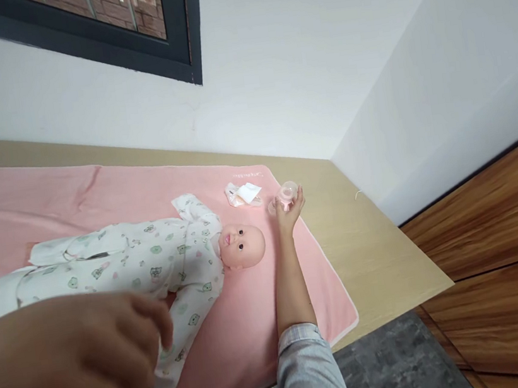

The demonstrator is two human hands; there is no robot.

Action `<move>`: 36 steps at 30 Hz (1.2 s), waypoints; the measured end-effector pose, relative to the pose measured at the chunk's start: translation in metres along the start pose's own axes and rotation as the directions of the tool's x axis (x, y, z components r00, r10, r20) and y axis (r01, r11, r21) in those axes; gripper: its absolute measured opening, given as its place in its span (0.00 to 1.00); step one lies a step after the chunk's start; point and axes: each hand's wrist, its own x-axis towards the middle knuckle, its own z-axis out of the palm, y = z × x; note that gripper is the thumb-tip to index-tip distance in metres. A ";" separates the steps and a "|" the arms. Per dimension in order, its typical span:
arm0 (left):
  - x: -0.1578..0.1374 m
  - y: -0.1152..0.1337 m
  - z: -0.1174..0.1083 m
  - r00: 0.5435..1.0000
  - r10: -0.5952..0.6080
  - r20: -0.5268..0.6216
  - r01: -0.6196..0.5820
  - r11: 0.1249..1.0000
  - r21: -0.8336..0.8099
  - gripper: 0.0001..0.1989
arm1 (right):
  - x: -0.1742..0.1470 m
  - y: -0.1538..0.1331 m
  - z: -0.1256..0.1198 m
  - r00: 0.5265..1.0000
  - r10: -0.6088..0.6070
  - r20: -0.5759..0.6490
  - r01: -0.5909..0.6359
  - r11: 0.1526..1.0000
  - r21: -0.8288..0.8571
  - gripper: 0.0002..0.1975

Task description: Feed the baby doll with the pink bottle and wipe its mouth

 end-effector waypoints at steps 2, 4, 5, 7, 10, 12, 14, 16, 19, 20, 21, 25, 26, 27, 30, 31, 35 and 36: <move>0.012 -0.017 -0.019 0.997 0.042 0.072 -0.025 0.976 -0.217 0.10 | 0.004 -0.017 0.003 1.000 -0.018 0.005 0.017 0.999 0.050 0.45; 0.020 -0.038 -0.029 0.989 -0.136 -0.057 0.123 0.973 -0.195 0.07 | 0.006 -0.039 0.007 0.999 -0.049 0.020 0.047 0.993 0.108 0.45; 0.023 -0.048 -0.030 0.959 -0.231 -0.167 0.206 0.966 -0.154 0.06 | 0.007 -0.051 0.010 0.998 -0.063 0.031 0.059 0.989 0.137 0.45; 0.027 -0.066 -0.025 0.853 -0.353 -0.385 0.346 0.934 -0.089 0.07 | 0.005 -0.077 0.015 0.995 -0.076 0.069 0.062 0.980 0.187 0.45; 0.033 -0.085 -0.013 0.680 -0.435 -0.590 0.471 0.876 -0.104 0.10 | -0.006 -0.114 0.025 0.985 -0.078 0.152 0.041 0.972 0.233 0.47; 0.037 -0.092 -0.008 0.612 -0.442 -0.655 0.493 0.862 -0.121 0.15 | -0.018 -0.135 0.033 0.971 -0.085 0.222 0.028 0.968 0.249 0.48; 0.039 -0.095 -0.006 0.579 -0.431 -0.692 0.508 0.855 -0.106 0.23 | -0.034 -0.151 0.040 0.952 -0.094 0.291 0.013 0.963 0.269 0.48; 0.040 -0.096 -0.005 0.560 -0.437 -0.704 0.544 0.835 -0.085 0.31 | -0.050 -0.163 0.047 0.930 -0.103 0.353 -0.002 0.958 0.285 0.48; 0.042 -0.095 -0.004 0.554 -0.451 -0.699 0.579 0.813 -0.066 0.38 | -0.070 -0.174 0.055 0.897 -0.120 0.425 -0.015 0.953 0.302 0.47; 0.043 -0.094 -0.004 0.560 -0.446 -0.698 0.574 0.816 -0.061 0.38 | -0.076 -0.176 0.057 0.889 -0.126 0.441 -0.019 0.950 0.311 0.47; 0.044 -0.094 -0.003 0.568 -0.437 -0.697 0.567 0.822 -0.054 0.36 | -0.081 -0.178 0.059 0.882 -0.131 0.453 -0.024 0.947 0.320 0.47; 0.047 -0.091 -0.003 0.571 -0.402 -0.716 0.567 0.824 -0.010 0.29 | -0.093 -0.182 0.062 0.857 -0.139 0.497 -0.041 0.941 0.335 0.44; 0.047 -0.090 -0.004 0.567 -0.395 -0.723 0.569 0.822 -0.003 0.27 | -0.095 -0.183 0.061 0.850 -0.139 0.508 -0.044 0.943 0.331 0.44; 0.046 -0.089 -0.005 0.565 -0.392 -0.726 0.569 0.822 -0.001 0.25 | -0.096 -0.184 0.061 0.842 -0.139 0.522 -0.048 0.944 0.328 0.44; 0.043 -0.087 -0.008 0.563 -0.402 -0.722 0.564 0.826 -0.020 0.22 | -0.096 -0.188 0.056 0.815 -0.141 0.562 -0.065 0.941 0.331 0.42; 0.043 -0.087 -0.009 0.563 -0.402 -0.722 0.563 0.826 -0.021 0.23 | -0.096 -0.189 0.055 0.811 -0.142 0.568 -0.067 0.941 0.332 0.41; 0.041 -0.089 -0.011 0.577 -0.391 -0.717 0.571 0.821 0.011 0.21 | -0.094 -0.196 0.049 0.839 -0.156 0.522 -0.031 0.943 0.331 0.35; 0.041 -0.091 -0.011 0.580 -0.394 -0.713 0.575 0.818 0.016 0.21 | -0.094 -0.198 0.047 0.849 -0.169 0.501 -0.011 0.942 0.336 0.34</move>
